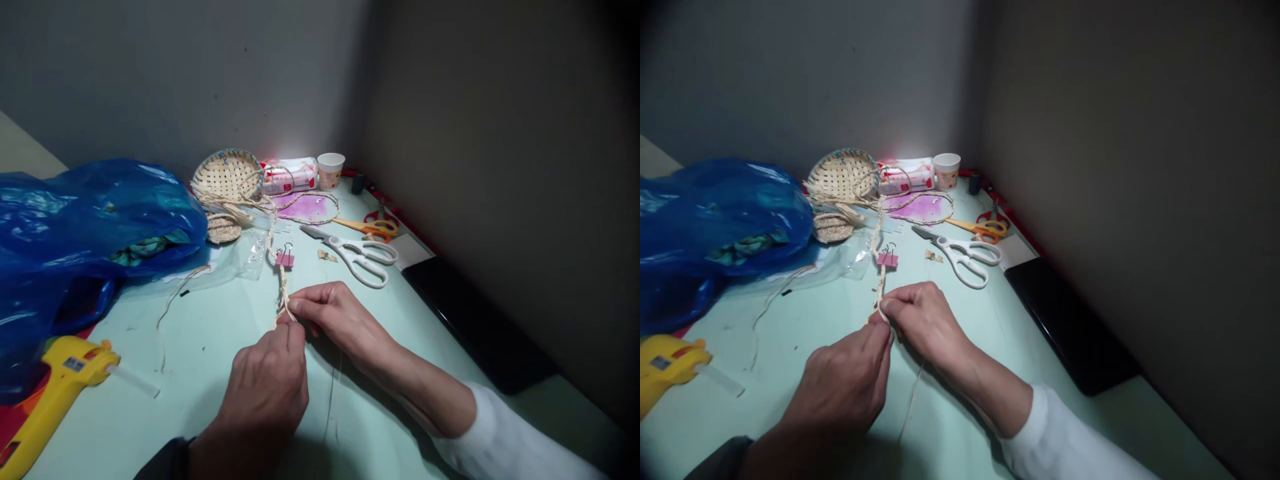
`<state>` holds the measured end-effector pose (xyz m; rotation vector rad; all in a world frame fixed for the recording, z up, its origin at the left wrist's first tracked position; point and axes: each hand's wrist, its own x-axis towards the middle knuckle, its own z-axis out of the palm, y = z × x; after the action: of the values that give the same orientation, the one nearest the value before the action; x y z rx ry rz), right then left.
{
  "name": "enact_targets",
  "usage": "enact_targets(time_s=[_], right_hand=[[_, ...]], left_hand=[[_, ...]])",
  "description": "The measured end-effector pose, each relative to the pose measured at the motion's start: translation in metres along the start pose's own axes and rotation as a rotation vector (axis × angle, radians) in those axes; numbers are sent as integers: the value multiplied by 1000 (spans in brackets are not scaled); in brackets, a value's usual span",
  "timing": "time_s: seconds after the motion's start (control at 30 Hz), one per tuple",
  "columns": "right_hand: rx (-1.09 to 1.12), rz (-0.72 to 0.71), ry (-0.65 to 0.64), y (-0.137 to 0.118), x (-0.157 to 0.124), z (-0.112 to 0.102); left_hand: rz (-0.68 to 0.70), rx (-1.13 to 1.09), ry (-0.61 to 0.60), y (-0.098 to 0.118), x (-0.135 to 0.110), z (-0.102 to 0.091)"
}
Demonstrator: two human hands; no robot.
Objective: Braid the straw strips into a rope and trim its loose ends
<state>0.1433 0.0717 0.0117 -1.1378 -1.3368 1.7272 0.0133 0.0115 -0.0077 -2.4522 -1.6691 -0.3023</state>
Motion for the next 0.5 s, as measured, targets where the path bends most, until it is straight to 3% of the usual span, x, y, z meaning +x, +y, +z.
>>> enact_targets(time_s=[0.13, 0.23, 0.3, 0.4, 0.5], right_hand=[[51, -19, 13, 3, 2, -1], [24, -66, 49, 9, 5, -1], [47, -99, 37, 13, 6, 0], [34, -163, -35, 14, 5, 0], [-181, -206, 8, 12, 2, -1]], left_hand=[[-6, -228, 97, -8, 4, -11], [-266, -469, 129, -25, 17, -20], [-413, -741, 29, -34, 26, -21], [-521, -1364, -287, -37, 35, -16], [-654, -1627, -369, -33, 36, -10]])
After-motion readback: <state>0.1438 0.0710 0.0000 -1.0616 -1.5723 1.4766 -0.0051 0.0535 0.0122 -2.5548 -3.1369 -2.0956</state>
